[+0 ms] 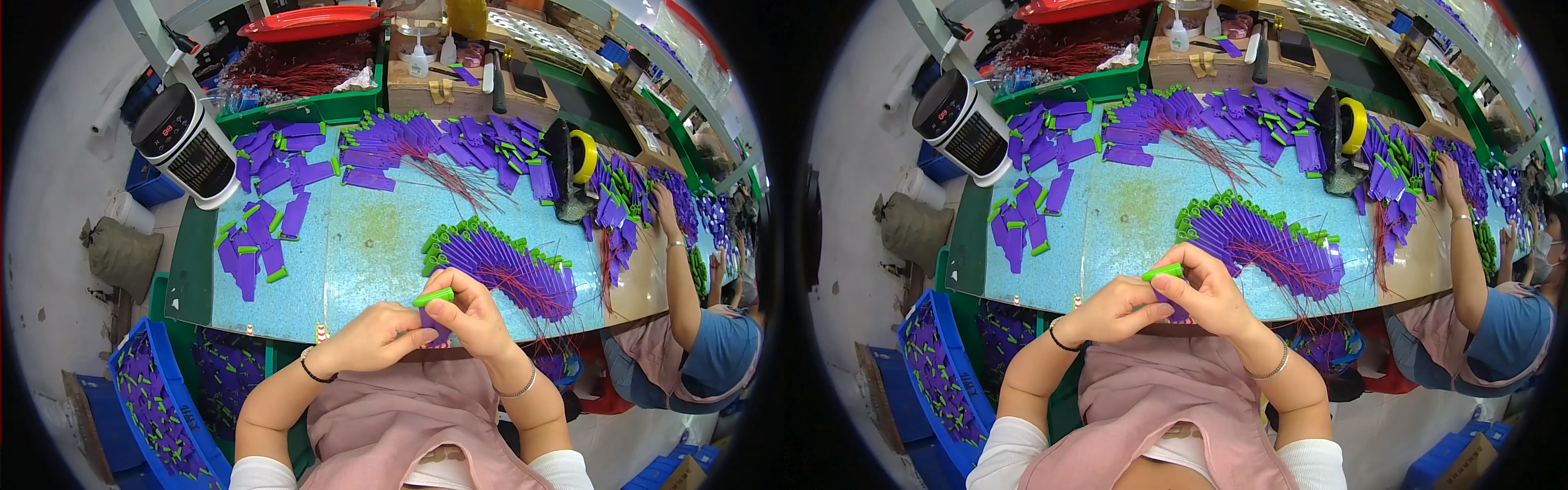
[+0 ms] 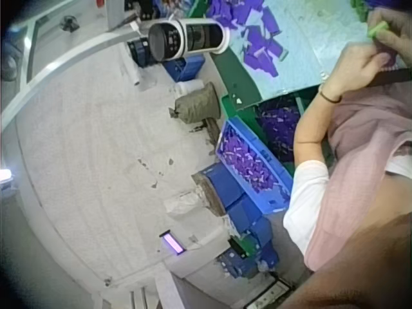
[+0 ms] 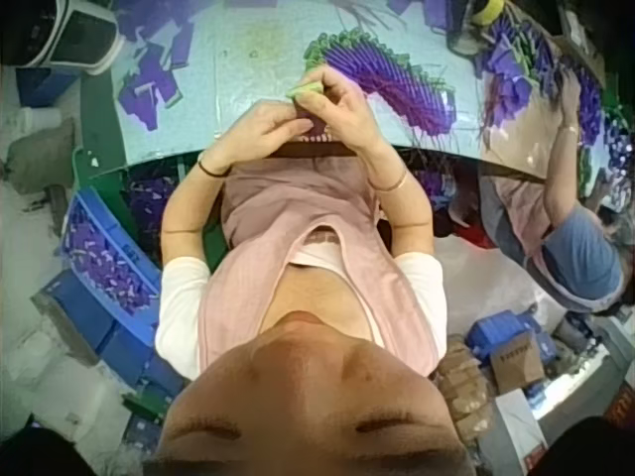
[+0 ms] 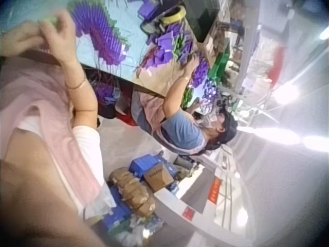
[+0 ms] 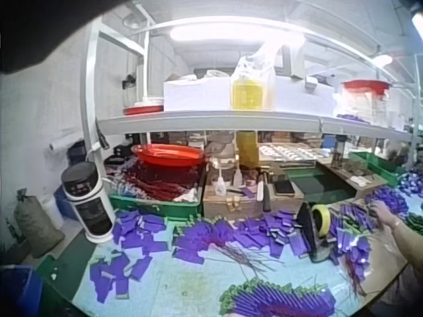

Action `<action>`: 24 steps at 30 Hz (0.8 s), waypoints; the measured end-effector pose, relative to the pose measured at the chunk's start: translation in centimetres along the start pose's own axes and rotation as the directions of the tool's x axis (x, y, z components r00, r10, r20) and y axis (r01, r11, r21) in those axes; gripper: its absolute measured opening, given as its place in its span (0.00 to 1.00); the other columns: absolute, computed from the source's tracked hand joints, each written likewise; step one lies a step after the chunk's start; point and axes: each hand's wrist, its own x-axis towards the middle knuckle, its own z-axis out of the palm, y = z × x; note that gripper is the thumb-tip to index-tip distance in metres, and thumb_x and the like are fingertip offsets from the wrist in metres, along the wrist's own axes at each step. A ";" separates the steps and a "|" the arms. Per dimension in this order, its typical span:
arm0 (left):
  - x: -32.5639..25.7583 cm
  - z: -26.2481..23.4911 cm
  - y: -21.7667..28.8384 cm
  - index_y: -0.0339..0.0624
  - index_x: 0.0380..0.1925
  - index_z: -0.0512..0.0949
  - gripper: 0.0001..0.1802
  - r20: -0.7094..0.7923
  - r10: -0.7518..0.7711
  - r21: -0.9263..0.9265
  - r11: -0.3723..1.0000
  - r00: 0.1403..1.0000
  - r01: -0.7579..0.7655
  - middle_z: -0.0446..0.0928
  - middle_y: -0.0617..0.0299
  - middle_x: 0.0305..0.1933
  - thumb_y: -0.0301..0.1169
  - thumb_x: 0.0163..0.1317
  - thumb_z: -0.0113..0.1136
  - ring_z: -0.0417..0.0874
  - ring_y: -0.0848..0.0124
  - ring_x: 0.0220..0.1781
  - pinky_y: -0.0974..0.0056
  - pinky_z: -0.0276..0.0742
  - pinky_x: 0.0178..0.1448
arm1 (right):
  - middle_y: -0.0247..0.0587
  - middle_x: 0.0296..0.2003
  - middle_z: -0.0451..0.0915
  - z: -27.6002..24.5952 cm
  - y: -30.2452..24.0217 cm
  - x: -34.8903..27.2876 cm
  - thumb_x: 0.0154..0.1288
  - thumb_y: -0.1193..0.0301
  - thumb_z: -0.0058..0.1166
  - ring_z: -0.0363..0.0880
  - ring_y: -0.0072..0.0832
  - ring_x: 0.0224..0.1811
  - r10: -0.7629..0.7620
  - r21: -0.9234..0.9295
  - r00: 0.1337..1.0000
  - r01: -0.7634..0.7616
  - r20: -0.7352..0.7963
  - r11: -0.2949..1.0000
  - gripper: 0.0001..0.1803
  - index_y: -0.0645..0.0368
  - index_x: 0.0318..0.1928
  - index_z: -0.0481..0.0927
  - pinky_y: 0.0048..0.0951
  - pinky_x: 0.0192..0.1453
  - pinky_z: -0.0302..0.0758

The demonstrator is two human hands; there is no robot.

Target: The person attaches plastic tips to plastic components by hand, aligns and stacks the assembled pieces, applies adhesive from a squeeze bottle onto them, and attaches additional parts.

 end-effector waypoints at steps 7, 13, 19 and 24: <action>2.7 -1.9 -4.8 0.35 0.48 0.75 0.15 -0.255 -0.053 -0.061 0.997 0.965 0.039 0.77 0.52 0.47 0.29 0.63 0.54 0.78 0.60 0.50 0.60 0.72 0.56 | 0.38 0.25 0.74 -2.5 0.0 -1.5 0.51 0.74 0.65 0.72 0.34 0.28 -0.346 -0.818 0.932 0.116 -0.106 0.563 0.08 0.59 0.29 0.78 0.34 0.36 0.66; 5.5 -8.6 -14.8 0.39 0.52 0.72 0.23 -0.594 0.255 0.695 0.639 0.763 0.328 0.75 0.52 0.51 0.27 0.55 0.59 0.74 0.55 0.55 0.54 0.67 0.60 | 0.32 0.29 0.70 -2.7 2.0 -1.3 0.48 0.66 0.67 0.69 0.30 0.35 -0.374 -0.976 0.916 0.195 0.147 0.094 0.14 0.49 0.37 0.80 0.34 0.38 0.61; 2.6 -6.5 -13.6 0.38 0.47 0.74 0.22 -0.566 0.024 0.516 0.790 0.824 0.331 0.71 0.54 0.45 0.30 0.51 0.62 0.71 0.55 0.50 0.56 0.66 0.55 | 0.47 0.36 0.76 -7.4 -0.3 3.6 0.54 0.66 0.64 0.75 0.44 0.41 -0.417 -0.979 0.908 0.122 0.043 0.165 0.15 0.59 0.40 0.77 0.41 0.44 0.69; 1.1 -3.4 -10.9 0.38 0.44 0.72 0.16 -0.640 -0.039 0.267 0.925 0.767 0.270 0.76 0.51 0.46 0.25 0.54 0.60 0.76 0.52 0.46 0.55 0.69 0.52 | 0.47 0.39 0.75 -17.3 0.3 9.7 0.56 0.66 0.61 0.79 0.41 0.41 -0.369 -0.798 0.827 -0.534 -0.425 -0.278 0.15 0.63 0.38 0.77 0.39 0.38 0.80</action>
